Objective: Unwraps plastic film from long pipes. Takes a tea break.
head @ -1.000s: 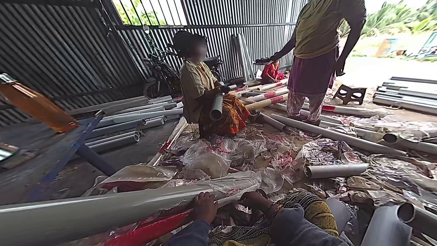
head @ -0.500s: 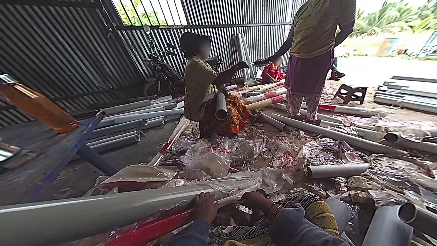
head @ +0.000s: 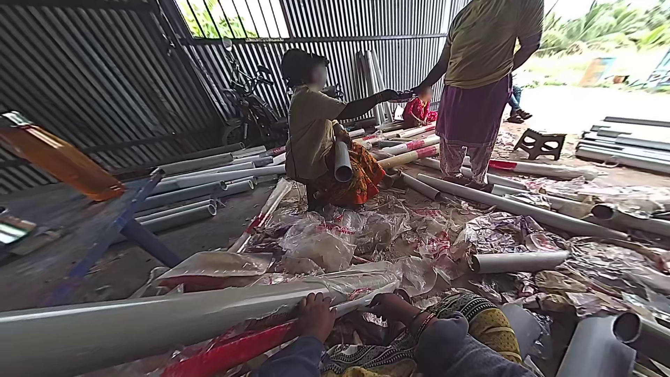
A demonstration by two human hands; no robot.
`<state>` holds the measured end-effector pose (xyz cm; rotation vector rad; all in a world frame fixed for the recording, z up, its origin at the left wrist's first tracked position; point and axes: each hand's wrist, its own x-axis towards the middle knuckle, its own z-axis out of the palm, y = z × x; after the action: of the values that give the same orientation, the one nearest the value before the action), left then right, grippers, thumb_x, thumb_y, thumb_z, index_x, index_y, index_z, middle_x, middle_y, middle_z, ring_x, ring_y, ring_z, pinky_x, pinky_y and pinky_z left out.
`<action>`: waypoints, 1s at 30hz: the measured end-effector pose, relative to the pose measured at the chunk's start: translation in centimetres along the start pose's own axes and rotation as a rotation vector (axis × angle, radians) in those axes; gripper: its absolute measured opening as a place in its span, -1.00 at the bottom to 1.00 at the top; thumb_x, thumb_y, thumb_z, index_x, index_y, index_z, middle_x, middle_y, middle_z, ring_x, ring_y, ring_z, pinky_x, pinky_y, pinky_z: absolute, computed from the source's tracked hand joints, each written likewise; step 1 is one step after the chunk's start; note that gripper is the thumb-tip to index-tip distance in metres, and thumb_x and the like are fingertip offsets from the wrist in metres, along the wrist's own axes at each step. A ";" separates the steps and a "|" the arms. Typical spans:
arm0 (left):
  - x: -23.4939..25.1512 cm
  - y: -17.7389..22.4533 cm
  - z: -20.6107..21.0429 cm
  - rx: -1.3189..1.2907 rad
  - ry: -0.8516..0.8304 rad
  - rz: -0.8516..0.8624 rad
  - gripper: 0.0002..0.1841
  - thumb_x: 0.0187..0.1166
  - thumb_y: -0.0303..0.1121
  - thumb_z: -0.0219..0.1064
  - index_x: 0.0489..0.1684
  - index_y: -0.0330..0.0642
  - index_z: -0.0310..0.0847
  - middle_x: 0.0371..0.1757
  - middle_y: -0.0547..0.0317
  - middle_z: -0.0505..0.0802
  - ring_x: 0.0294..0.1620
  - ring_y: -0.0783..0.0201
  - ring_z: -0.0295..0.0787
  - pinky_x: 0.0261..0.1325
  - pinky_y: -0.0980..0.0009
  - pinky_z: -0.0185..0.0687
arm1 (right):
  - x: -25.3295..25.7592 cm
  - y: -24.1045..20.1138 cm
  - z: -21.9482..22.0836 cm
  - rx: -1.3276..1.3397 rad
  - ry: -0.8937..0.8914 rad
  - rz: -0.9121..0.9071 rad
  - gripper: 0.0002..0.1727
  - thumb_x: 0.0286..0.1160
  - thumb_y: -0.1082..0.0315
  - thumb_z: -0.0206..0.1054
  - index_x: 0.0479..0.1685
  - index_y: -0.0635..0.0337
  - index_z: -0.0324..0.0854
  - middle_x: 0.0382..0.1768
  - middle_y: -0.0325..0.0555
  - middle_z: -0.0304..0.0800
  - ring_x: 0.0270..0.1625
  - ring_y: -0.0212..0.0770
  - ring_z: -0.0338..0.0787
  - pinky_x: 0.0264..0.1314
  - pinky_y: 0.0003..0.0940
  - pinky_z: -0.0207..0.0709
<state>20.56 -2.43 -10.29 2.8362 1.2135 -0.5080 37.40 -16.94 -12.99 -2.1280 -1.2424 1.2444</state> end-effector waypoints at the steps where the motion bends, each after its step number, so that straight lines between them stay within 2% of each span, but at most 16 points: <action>1: 0.0 0.0 0.0 -0.001 0.001 0.001 -0.50 0.76 0.03 0.19 0.48 -0.08 0.67 0.54 -0.06 0.70 0.70 -0.10 0.41 0.76 -0.09 0.10 | 0.0 0.0 0.0 -0.002 -0.002 -0.001 -0.56 0.85 0.17 0.09 0.45 0.29 0.59 0.10 0.22 0.81 0.07 0.06 0.80 0.31 0.05 0.55; 30: -0.1 0.0 -0.1 -0.019 -0.013 -0.003 -0.49 0.76 0.04 0.19 0.52 -0.05 0.65 0.56 -0.07 0.68 0.72 -0.11 0.38 0.78 -0.12 0.04 | -0.3 -0.2 0.1 0.025 0.003 0.011 -0.56 0.85 0.18 0.10 0.46 0.28 0.58 0.11 0.21 0.80 0.06 0.03 0.79 0.30 0.01 0.55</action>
<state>20.53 -2.49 -10.12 2.8115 1.2143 -0.5120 37.17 -17.08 -12.72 -2.1208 -1.2087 1.2546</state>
